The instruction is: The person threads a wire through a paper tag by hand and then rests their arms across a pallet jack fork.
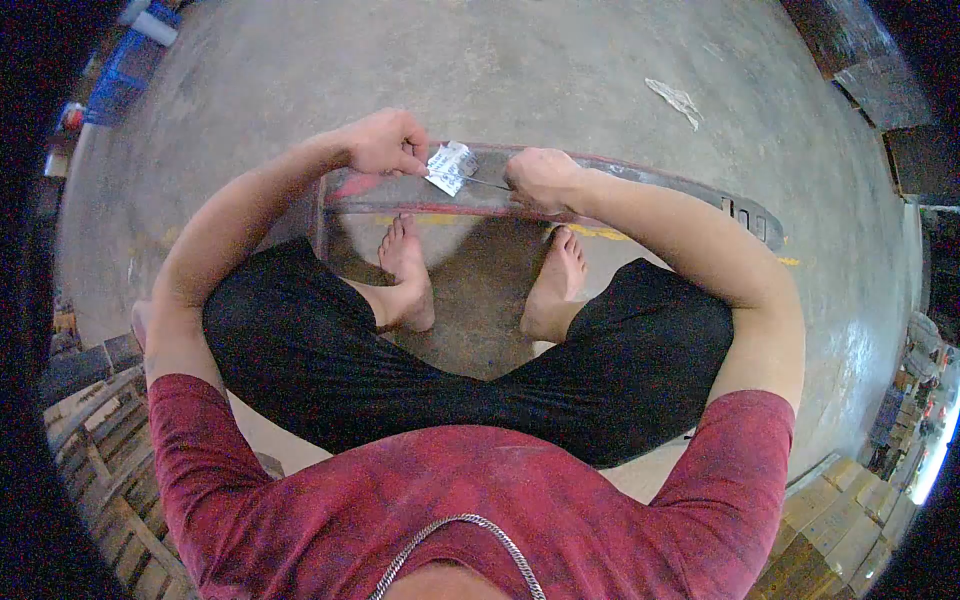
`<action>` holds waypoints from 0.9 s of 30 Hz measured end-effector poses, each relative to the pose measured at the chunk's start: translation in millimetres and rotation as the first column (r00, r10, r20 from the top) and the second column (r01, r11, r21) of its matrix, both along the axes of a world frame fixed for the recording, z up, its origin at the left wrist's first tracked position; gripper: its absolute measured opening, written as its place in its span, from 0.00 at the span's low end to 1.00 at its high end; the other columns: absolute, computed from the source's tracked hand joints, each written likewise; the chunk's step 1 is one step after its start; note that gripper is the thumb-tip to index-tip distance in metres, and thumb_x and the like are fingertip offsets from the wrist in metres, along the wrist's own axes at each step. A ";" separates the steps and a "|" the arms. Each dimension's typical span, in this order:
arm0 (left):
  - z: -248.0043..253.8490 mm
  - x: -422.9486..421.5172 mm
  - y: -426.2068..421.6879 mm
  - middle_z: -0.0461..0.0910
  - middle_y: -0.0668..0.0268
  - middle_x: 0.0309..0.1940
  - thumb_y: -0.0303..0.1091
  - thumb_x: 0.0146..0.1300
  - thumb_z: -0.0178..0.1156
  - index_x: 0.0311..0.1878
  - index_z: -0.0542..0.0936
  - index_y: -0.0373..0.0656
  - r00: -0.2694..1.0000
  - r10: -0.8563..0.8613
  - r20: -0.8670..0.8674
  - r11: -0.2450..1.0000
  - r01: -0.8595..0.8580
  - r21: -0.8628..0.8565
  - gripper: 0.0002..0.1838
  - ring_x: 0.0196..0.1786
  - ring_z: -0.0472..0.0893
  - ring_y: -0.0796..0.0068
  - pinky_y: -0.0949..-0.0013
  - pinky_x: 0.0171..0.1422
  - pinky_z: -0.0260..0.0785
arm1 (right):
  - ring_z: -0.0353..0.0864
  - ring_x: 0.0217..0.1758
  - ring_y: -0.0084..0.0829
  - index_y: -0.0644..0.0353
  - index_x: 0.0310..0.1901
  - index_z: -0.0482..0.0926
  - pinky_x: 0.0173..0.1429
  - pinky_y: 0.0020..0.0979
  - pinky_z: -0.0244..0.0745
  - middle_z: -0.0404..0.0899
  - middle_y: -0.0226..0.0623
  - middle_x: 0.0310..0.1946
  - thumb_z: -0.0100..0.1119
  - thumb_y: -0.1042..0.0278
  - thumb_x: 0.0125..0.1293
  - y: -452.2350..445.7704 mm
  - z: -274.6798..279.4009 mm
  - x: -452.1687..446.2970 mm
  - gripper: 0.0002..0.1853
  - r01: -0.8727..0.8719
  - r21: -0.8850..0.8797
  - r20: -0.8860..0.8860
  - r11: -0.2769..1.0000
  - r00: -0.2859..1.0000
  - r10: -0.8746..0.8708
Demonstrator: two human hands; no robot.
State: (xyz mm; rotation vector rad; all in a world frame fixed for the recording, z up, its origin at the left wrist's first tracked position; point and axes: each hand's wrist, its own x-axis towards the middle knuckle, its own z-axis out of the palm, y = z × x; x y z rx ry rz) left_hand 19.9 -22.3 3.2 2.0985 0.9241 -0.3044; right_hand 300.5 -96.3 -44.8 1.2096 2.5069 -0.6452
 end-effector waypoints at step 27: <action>7.9 1.2 -3.9 0.86 0.64 0.24 0.35 0.58 0.70 0.32 0.88 0.40 1.000 0.002 0.009 1.000 -0.002 -0.012 0.08 0.27 0.83 0.76 0.66 0.35 0.74 | 0.84 0.47 0.57 0.62 0.40 0.82 0.49 0.52 0.78 0.85 0.53 0.38 0.61 0.70 0.61 0.6 -13.6 2.5 0.08 -0.047 -0.049 0.048 0.998 0.998 0.050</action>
